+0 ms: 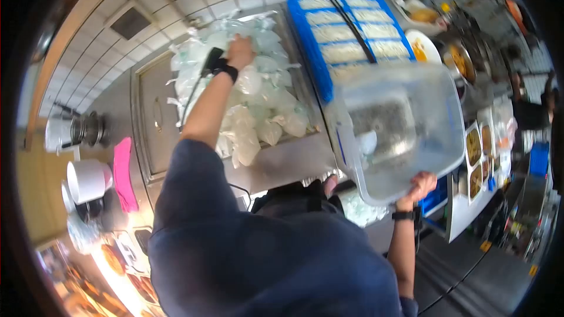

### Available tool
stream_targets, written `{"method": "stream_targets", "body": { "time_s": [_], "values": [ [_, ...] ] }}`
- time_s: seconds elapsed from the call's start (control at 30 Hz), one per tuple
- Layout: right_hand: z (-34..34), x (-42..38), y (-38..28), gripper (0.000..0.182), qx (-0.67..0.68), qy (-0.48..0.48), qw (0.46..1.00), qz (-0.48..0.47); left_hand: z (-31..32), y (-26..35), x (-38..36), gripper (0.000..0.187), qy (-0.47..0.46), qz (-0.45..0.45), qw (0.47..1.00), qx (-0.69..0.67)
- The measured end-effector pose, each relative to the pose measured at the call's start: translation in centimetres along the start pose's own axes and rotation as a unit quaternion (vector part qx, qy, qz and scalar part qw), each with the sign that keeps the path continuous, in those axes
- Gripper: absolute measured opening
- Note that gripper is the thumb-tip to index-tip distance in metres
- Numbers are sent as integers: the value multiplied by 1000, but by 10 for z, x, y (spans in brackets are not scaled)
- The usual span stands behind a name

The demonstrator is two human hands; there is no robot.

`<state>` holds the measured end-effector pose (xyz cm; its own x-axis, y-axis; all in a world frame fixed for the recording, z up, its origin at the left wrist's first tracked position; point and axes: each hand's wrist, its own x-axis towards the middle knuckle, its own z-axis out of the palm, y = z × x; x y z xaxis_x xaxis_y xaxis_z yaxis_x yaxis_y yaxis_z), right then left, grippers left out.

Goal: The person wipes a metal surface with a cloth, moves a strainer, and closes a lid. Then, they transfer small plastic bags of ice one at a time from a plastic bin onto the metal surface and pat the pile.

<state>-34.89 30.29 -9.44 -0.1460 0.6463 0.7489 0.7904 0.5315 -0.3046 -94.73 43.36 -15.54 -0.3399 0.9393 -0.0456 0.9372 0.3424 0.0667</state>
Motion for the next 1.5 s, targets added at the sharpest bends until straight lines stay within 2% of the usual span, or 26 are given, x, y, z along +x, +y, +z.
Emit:
{"method": "stream_targets", "body": {
  "time_s": [0.03, 0.1, 0.13, 0.2, 0.33, 0.43, 0.47, 0.5, 0.53, 0.57, 0.63, 0.67, 0.7, 0.73, 0.77, 0.83, 0.9, 0.97, 1.1, 1.17, 1.23, 1.27, 1.33, 1.43, 1.47, 1.5],
  "values": [
    [4, -11, 13, 31, 15, 9, 999, 33, -3, 0, -8, 54, 64, 23, 996, -64],
    [1, 8, 3, 23, 3, -7, 999, -53, -50, 35, -31, 50, 228, 70, 967, -91],
    [-5, 26, -20, 23, -20, -5, 997, -71, -90, 63, -50, 46, 207, 62, 969, -116],
    [1, 22, -13, 37, 31, 10, 999, -41, -140, 105, -69, 34, 183, 166, 949, -196],
    [3, 23, -15, 31, 57, 37, 996, -60, -198, 216, -130, 23, 72, 355, 888, -284],
    [11, 18, -8, 29, 35, 76, 992, -95, -167, 285, -157, 24, -21, 530, 808, -258],
    [11, 16, -7, 25, 33, 62, 994, -88, -155, 308, -164, 25, -134, 582, 769, -229],
    [15, 13, -4, 20, 21, 76, 993, -87, -129, 327, -168, 24, -269, 565, 772, -112],
    [19, 10, -3, 16, 9, 90, 992, -86, -117, 335, -180, 26, -245, 609, 753, -38],
    [9, 20, -10, 14, 77, 96, 989, -79, -102, 346, -188, 29, -293, 616, 730, 45],
    [13, 19, -9, 14, 87, 134, 983, -93, -68, 360, -203, 47, -306, 592, 731, 147],
    [14, 18, -8, 16, 84, 138, 982, -96, -59, 363, -204, 54, -277, 634, 706, 151],
    [11, 20, -9, 14, 87, 146, 981, -93, -22, 354, -201, 58, -133, 679, 703, 165],
    [10, 23, -9, 10, 89, 162, 978, -96, -50, 369, -208, 56, -142, 689, 666, 248],
    [33, -10, 2, 7, -174, -41, 969, -170, 0, 357, -185, 54, -107, 711, 637, 277],
    [-13, 36, -21, 8, 119, 96, 985, -78, 11, 351, -167, 62, -120, 722, 643, 227],
    [-19, 32, -16, 8, 163, 28, 984, -66, 25, 348, -148, 77, -138, 745, 623, 195],
    [-27, 42, -17, 7, 148, 71, 983, -84, -19, 365, -164, 67, -165, 748, 612, 195],
    [-37, 45, -16, 6, 196, 41, 976, -85, -28, 376, -167, 42, -209, 690, 681, 125],
    [-35, 47, -18, 5, 165, 71, 980, -89, -28, 374, -162, 22, -175, 698, 687, 99],
    [-12, 38, -13, 7, 136, 97, 982, -91, -36, 378, -162, 17, -214, 677, 694, 120],
    [-1, 40, -12, 10, 125, 168, 972, -105, -37, 377, -162, 16, -198, 681, 692, 132],
    [-2, 38, -9, 11, 126, 160, 973, -109, -39, 371, -163, 14, -167, 684, 693, 158],
    [4, 28, -5, 15, 109, 155, 975, -112, -77, 361, -179, 14, -50, 605, 789, 95],
    [5, 28, -6, 16, 95, 158, 977, -106, -101, 356, -180, 14, -107, 550, 825, 75],
    [7, 23, -7, 15, 69, 127, 985, -91, -122, 344, -176, 17, -93, 570, 816, -32]
  ]
}}
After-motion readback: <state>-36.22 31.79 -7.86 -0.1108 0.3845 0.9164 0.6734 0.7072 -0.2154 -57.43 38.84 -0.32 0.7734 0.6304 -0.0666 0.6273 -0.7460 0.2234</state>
